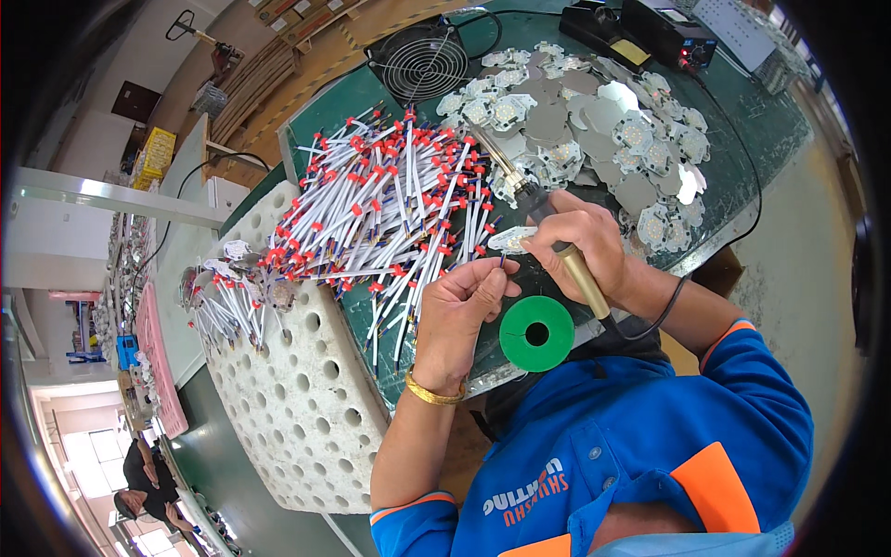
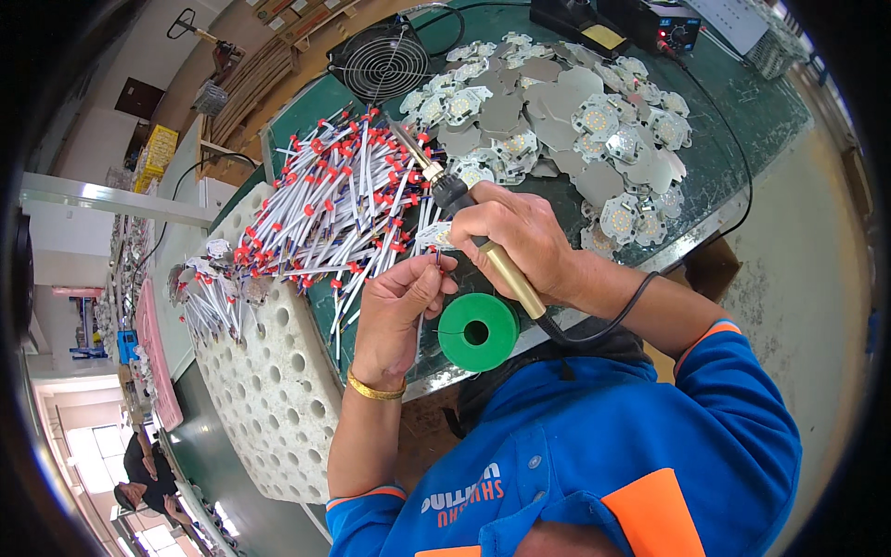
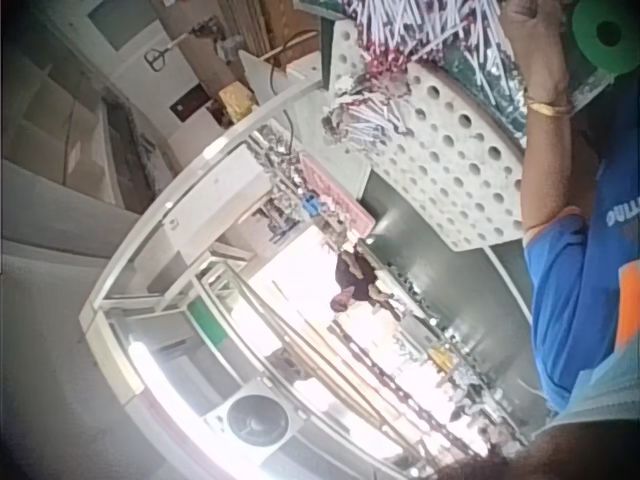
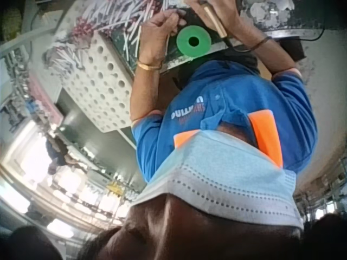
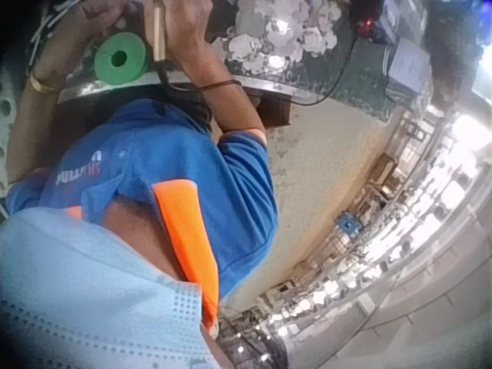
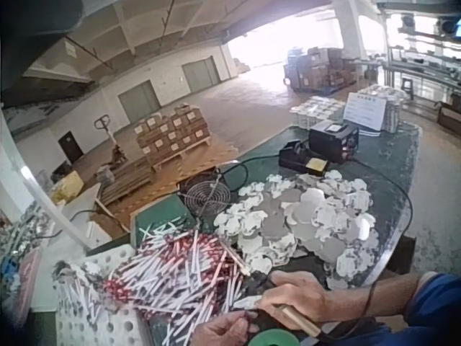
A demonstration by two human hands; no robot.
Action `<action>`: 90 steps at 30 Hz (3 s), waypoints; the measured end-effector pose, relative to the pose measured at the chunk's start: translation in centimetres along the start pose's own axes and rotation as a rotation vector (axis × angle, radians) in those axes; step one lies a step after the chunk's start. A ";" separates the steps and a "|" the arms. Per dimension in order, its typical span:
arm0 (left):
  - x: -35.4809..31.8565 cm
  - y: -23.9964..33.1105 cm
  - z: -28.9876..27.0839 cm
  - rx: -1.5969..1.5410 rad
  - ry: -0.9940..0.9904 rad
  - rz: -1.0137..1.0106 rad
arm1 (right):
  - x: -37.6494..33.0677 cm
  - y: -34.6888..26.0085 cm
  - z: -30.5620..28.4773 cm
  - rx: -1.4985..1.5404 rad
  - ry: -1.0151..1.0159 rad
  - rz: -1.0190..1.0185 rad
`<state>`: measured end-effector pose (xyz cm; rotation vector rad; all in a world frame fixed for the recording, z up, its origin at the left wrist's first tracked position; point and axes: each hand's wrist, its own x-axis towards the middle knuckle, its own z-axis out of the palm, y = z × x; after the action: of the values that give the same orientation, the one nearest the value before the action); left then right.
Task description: The person solders wires onto LED circuit boards using a soldering iron and solder wire.
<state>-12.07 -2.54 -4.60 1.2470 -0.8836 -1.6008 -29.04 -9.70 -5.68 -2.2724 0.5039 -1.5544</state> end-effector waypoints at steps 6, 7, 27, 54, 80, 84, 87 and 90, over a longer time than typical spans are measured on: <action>0.1 -0.1 0.1 -0.155 -0.020 -0.008 | -0.1 0.0 0.6 0.053 0.094 0.077; 0.1 -0.2 0.1 -0.197 -0.020 -0.011 | -0.1 0.0 0.6 0.055 0.092 0.072; -0.6 -0.5 0.6 0.133 0.205 0.211 | 0.8 -0.3 0.0 0.155 -0.077 0.215; -3.5 -1.0 2.1 0.147 0.328 0.327 | 0.7 -2.4 -1.5 0.063 -0.058 0.154; -2.2 -4.8 4.1 0.472 0.584 0.720 | 2.2 -5.8 0.0 0.297 0.050 -0.068; -2.6 -2.3 3.5 0.080 0.637 0.461 | 2.8 -6.3 0.3 0.461 -0.045 0.328; -1.9 -0.5 2.7 -0.123 0.591 0.519 | 2.5 -5.2 1.0 0.512 -0.034 0.411; -1.8 0.4 3.2 -0.135 0.591 0.522 | 2.3 -4.4 1.4 0.297 -0.103 0.324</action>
<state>-14.92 -0.99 -2.87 1.1749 -0.6330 -0.7987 -26.48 -6.85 -2.23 -1.9249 0.5413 -1.2538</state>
